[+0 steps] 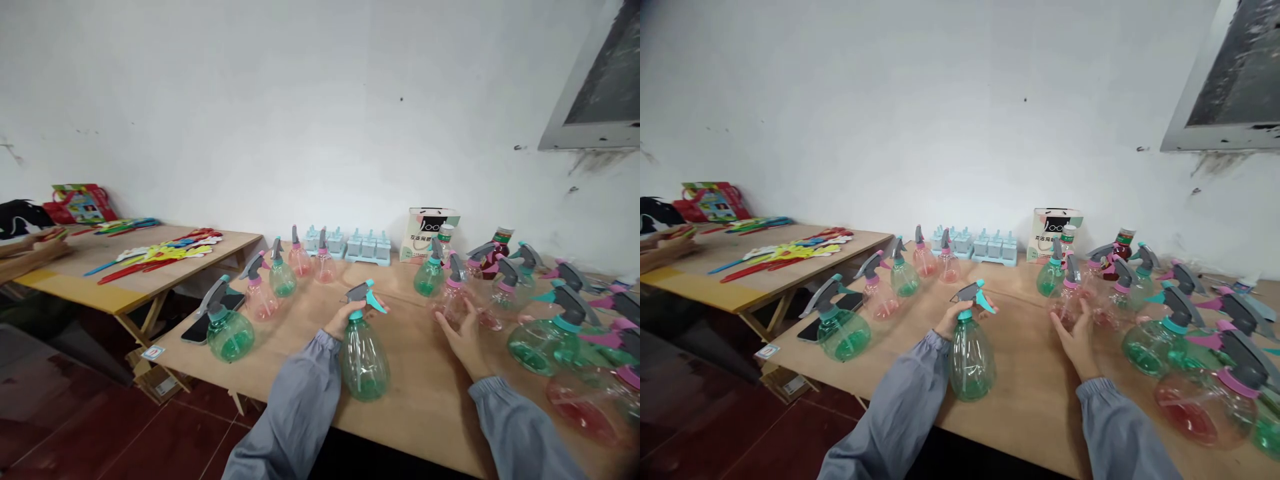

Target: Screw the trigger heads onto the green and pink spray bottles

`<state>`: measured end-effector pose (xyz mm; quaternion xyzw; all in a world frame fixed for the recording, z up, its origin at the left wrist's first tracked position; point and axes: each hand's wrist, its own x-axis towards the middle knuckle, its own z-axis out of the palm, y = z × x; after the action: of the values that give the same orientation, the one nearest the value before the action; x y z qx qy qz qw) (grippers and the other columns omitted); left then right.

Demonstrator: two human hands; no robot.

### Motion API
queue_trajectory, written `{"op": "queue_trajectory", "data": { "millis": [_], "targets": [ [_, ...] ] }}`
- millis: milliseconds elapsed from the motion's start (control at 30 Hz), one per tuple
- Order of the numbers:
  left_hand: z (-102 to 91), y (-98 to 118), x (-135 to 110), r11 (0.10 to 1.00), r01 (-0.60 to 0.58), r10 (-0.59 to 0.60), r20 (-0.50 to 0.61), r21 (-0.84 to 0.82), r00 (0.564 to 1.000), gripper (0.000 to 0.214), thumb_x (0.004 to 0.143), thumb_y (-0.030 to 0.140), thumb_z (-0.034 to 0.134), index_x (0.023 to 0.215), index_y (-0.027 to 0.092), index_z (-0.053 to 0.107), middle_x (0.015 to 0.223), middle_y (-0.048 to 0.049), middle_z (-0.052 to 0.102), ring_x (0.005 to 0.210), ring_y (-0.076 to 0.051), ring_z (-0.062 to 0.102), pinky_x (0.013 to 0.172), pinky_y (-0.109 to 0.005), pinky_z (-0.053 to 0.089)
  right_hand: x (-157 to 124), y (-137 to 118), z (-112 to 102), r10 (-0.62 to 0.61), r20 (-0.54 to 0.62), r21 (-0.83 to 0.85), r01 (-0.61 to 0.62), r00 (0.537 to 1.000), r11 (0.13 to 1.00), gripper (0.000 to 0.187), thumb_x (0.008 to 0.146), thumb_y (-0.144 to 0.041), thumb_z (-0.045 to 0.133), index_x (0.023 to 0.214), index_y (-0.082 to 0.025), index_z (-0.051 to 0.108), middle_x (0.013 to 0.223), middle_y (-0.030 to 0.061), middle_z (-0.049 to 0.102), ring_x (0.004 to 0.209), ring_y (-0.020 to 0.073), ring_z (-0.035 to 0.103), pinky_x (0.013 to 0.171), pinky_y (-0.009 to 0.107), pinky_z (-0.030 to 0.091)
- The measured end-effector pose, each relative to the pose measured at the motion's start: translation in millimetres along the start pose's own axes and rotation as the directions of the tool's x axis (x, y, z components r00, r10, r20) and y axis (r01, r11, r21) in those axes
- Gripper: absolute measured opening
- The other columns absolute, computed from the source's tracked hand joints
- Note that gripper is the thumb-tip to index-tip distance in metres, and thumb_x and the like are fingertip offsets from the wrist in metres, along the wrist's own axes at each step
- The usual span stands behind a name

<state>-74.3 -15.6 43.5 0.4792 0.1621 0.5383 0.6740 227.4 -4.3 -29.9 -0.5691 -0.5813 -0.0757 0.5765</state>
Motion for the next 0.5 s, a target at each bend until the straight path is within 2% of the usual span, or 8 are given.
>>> {"op": "queue_trajectory", "data": {
  "millis": [167, 233, 367, 500],
  "targets": [
    [1.0, 2.6, 1.6, 0.999, -0.035, 0.037, -0.045, 0.040, 0.998, 0.031, 0.064, 0.043, 0.074, 0.075, 0.015, 0.068, 0.086, -0.0116, 0.073, 0.093, -0.029, 0.071, 0.069, -0.032, 0.052, -2.4, -1.2, 5.1, 0.026, -0.026, -0.017, -0.026, 0.999, 1.000, 0.107, 0.075, -0.084, 0.052, 0.145, -0.008, 0.028, 0.145, 0.0289, 0.041, 0.137, 0.0406, 0.042, 0.112, 0.060, 0.035],
    [1.6, 3.5, 0.8, 0.998, -0.060, 0.062, -0.041, 0.032, 0.997, 0.030, 0.064, 0.042, 0.072, 0.077, 0.015, 0.068, 0.088, -0.0114, 0.073, 0.094, -0.029, 0.071, 0.071, -0.032, 0.052, -2.4, 0.0, 5.7, 0.015, -0.025, -0.015, -0.015, 1.000, 1.000, 0.106, 0.075, -0.083, 0.054, 0.145, -0.007, 0.029, 0.145, 0.0286, 0.042, 0.137, 0.0401, 0.042, 0.112, 0.059, 0.034],
    [4.1, 3.3, -1.0, 0.999, -0.042, 0.043, -0.048, 0.021, 0.998, 0.043, 0.064, 0.044, 0.071, 0.097, 0.017, 0.069, 0.092, -0.0098, 0.074, 0.096, -0.028, 0.070, 0.074, -0.034, 0.053, -1.9, 3.3, 5.9, 0.008, -0.030, -0.021, -0.008, 1.000, 1.000, 0.103, 0.076, -0.081, 0.055, 0.144, -0.008, 0.030, 0.144, 0.0276, 0.042, 0.136, 0.0397, 0.042, 0.112, 0.059, 0.034],
    [4.1, 3.0, -0.2, 0.997, -0.018, 0.024, -0.083, 0.071, 0.996, 0.042, 0.062, 0.046, 0.073, 0.088, 0.014, 0.068, 0.085, -0.0109, 0.073, 0.091, -0.029, 0.071, 0.071, -0.033, 0.052, -0.2, 8.1, 7.3, -0.006, -0.037, -0.028, 0.004, 0.999, 1.000, 0.104, 0.076, -0.082, 0.054, 0.144, -0.007, 0.030, 0.142, 0.0280, 0.044, 0.134, 0.0399, 0.044, 0.111, 0.060, 0.035]
  ]
}}
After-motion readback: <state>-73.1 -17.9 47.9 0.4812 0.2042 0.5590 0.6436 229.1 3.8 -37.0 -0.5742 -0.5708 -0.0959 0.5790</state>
